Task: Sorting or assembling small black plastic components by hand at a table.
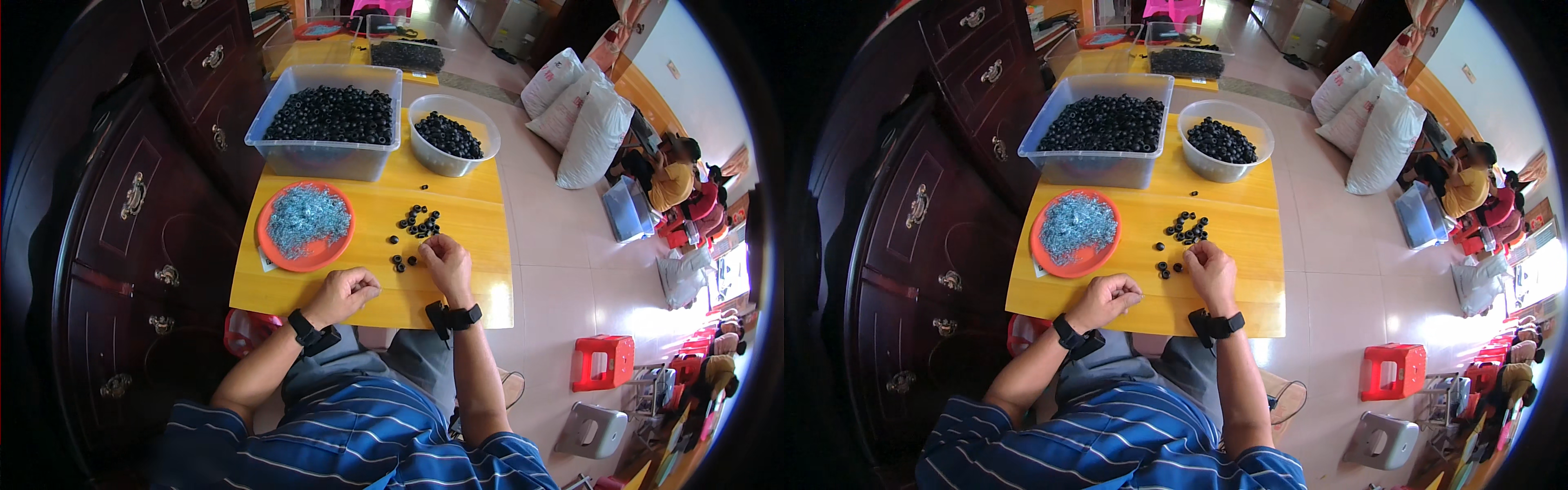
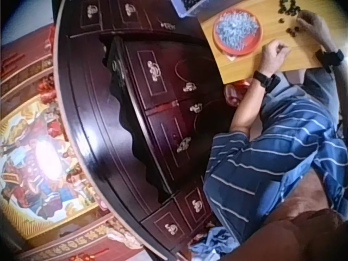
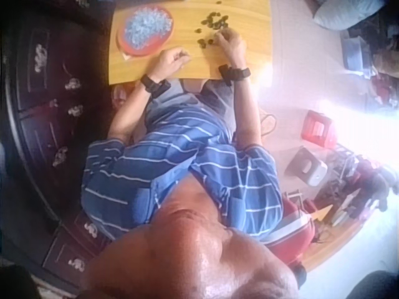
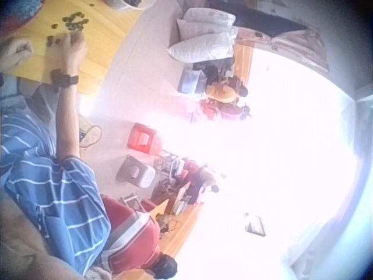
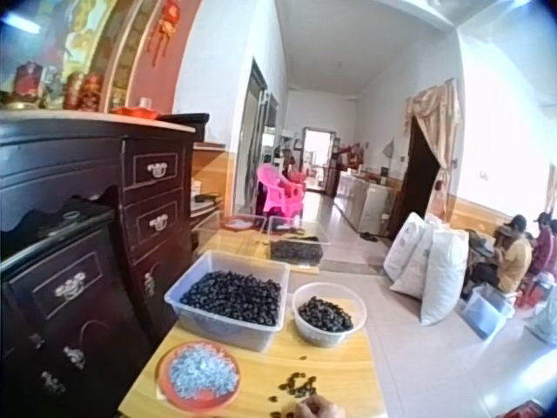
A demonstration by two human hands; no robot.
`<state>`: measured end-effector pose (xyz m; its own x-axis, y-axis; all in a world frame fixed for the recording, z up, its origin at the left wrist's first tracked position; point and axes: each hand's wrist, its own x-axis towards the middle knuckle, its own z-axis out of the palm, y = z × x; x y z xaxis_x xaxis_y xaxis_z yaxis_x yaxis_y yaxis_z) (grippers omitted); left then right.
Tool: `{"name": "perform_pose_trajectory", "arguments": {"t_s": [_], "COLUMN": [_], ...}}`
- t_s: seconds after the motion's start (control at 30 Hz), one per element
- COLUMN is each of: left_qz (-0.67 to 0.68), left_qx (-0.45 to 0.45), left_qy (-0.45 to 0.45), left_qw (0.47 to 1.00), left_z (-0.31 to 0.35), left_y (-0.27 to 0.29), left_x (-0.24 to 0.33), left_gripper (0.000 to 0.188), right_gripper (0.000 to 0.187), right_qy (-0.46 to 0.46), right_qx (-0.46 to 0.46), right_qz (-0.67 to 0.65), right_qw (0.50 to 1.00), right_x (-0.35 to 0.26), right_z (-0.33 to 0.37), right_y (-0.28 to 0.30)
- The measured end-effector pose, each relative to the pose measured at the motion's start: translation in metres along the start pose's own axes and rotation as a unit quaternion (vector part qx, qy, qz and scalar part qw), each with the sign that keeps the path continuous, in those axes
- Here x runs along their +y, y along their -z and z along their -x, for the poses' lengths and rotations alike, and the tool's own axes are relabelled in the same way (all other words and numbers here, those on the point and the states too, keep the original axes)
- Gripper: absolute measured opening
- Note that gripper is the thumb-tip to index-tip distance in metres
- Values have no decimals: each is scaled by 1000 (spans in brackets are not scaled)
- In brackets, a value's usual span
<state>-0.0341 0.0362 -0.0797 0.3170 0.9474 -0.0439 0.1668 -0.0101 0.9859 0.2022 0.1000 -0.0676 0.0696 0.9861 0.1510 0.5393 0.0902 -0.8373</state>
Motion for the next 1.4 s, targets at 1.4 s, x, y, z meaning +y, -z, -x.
{"name": "perform_pose_trajectory", "arguments": {"t_s": [1.4], "left_qz": [-16], "left_qx": [25], "left_qy": [-43], "left_qw": [999], "left_z": [2], "left_y": [-1], "left_x": [-12], "left_gripper": [7], "right_gripper": [23], "right_qy": [77], "right_qx": [-245], "right_qz": [-701], "right_qw": [665], "right_x": [-222], "right_z": [163], "right_y": [181]}}
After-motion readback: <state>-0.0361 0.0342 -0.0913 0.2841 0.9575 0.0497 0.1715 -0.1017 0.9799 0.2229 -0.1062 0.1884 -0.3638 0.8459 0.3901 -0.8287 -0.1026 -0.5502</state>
